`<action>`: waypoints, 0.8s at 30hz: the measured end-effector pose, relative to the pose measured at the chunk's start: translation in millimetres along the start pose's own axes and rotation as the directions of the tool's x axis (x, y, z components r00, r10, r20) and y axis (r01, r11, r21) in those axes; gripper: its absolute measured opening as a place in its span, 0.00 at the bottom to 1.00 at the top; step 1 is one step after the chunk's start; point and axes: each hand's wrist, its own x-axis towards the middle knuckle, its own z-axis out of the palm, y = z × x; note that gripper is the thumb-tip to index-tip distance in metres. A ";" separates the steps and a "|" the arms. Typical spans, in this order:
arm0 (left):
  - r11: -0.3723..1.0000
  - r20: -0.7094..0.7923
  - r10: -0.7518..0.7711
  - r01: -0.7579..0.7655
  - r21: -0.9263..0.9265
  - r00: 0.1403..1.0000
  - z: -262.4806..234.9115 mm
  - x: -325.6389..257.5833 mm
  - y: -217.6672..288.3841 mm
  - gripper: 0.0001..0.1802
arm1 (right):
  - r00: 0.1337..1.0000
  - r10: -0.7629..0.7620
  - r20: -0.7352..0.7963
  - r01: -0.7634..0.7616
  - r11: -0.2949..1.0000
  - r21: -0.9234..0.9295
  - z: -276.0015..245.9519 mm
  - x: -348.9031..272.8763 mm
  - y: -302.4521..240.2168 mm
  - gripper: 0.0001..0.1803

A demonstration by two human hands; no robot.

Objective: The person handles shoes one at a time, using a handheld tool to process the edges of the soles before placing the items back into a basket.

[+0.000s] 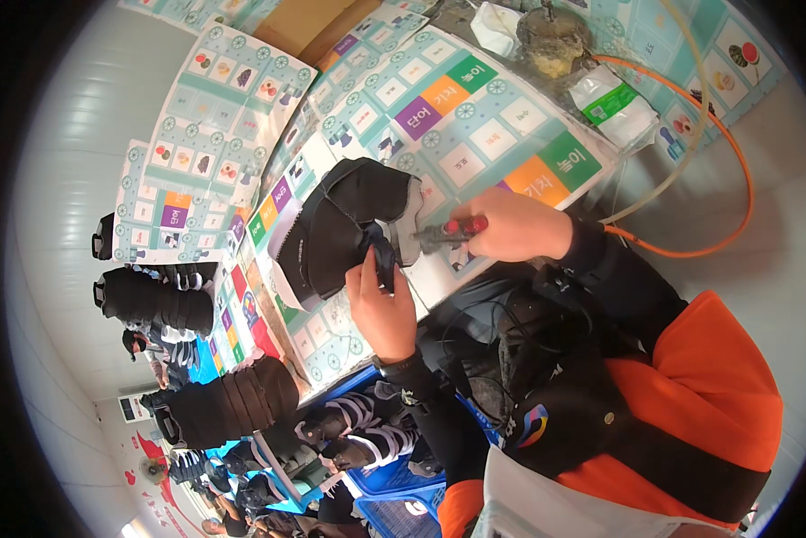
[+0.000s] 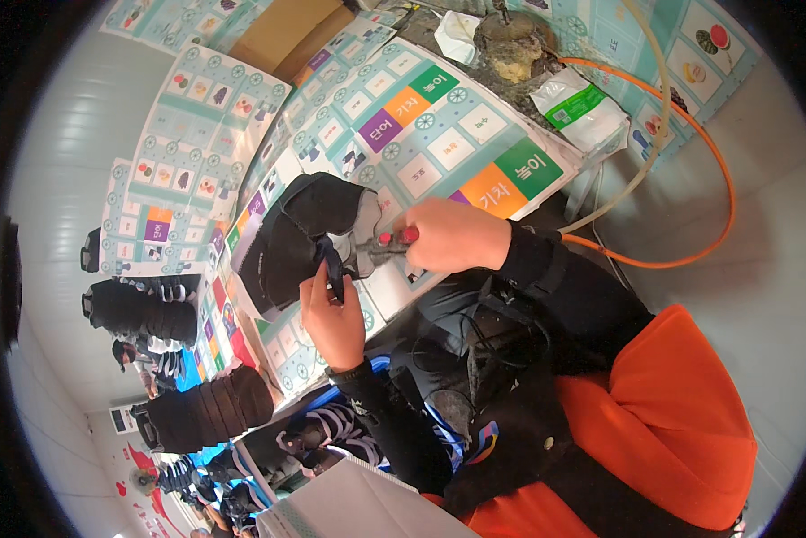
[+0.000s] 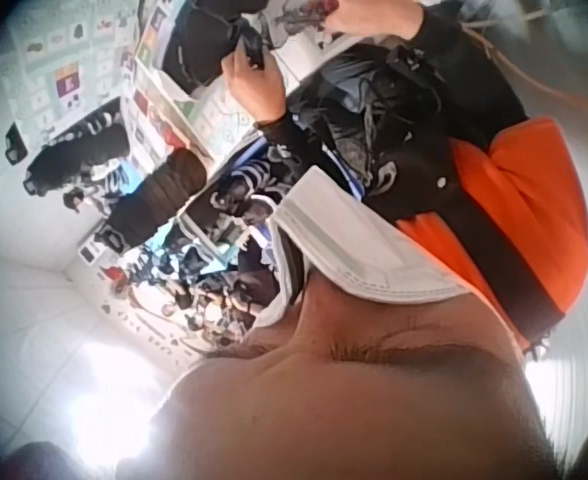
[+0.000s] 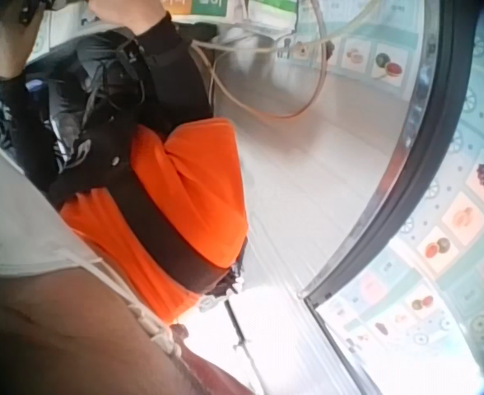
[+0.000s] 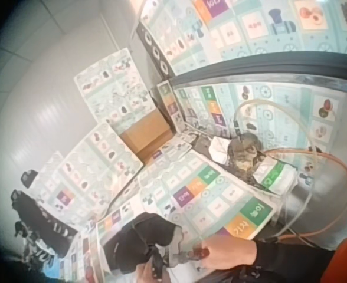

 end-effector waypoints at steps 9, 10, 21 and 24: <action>0.996 -0.162 -0.082 0.073 -0.060 0.983 -7.1 23.9 -22.7 0.12 | 0.996 -0.042 0.079 0.041 0.999 0.012 -13.2 -5.9 -1.0 0.11; 0.998 -0.293 -0.042 0.024 -0.065 0.955 -16.5 30.4 -28.9 0.12 | 0.995 -0.060 0.082 0.060 0.998 0.011 -13.6 -5.8 2.1 0.11; 0.549 -0.248 -0.616 0.182 -0.816 0.748 -80.2 9.7 -46.2 0.15 | 0.784 -0.266 -0.561 -0.116 0.824 -0.554 -29.4 13.5 52.4 0.27; 0.510 -0.198 -0.644 0.221 -0.832 0.739 -81.5 -1.5 -25.8 0.15 | 0.764 -0.429 -0.482 0.391 0.902 -0.185 3.2 7.4 -10.1 0.38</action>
